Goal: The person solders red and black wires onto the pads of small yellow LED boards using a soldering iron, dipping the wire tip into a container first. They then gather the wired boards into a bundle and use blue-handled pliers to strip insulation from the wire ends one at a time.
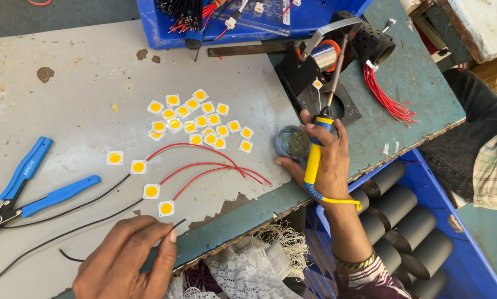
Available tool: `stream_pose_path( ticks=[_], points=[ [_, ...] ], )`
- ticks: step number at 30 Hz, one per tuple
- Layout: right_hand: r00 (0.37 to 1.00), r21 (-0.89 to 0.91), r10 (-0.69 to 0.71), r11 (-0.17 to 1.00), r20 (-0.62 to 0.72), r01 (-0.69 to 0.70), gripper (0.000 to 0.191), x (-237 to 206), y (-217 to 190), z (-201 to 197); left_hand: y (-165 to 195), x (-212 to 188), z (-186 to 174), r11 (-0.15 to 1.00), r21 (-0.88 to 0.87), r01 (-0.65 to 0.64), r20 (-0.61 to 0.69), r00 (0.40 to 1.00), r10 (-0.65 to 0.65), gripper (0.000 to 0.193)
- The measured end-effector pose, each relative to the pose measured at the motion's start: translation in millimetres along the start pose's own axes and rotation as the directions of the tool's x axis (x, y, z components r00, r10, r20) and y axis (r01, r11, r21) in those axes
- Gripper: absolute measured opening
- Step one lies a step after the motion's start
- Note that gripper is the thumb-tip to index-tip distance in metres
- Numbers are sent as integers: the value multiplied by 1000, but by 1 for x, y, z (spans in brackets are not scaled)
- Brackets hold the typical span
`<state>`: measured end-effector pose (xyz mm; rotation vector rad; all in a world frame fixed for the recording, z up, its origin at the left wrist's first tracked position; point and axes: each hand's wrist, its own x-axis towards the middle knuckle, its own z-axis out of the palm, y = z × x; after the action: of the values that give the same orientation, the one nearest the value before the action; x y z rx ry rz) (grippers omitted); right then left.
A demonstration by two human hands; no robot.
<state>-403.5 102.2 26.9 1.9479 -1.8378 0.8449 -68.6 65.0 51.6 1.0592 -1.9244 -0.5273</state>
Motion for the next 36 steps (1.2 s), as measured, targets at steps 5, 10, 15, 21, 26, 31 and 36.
stream_pose_path(
  ticks=[5, 10, 15, 21, 26, 31, 36],
  points=[
    [993, 544, 114, 833, 12, -102, 95, -17, -38, 11, 11, 10, 2, 976, -108, -187, 40, 981, 192, 15],
    [999, 778, 19, 626, 48, -49, 100, -37, -82, 12, 26, 13, 15, 956, -162, -245, 134, 954, 267, 15],
    [994, 773, 7, 628, 105, -86, 100, -38, -102, 9, 26, 18, 20, 959, -188, -211, 179, 953, 245, 15],
    [992, 787, -16, 610, 123, -88, 102, -36, -107, 9, 22, 18, 26, 959, -187, -215, 156, 957, 245, 14],
    [992, 791, -15, 605, 126, -91, 102, -39, -108, 10, 21, 17, 30, 956, -196, -218, 152, 956, 249, 15],
    [992, 799, -3, 593, 126, -100, 101, -38, -110, 9, 21, 16, 30, 954, -202, -221, 169, 952, 256, 14],
    [991, 791, 38, 599, 128, -125, 102, -41, -108, 9, 23, 17, 32, 955, -195, -222, 168, 952, 255, 15]
  ],
)
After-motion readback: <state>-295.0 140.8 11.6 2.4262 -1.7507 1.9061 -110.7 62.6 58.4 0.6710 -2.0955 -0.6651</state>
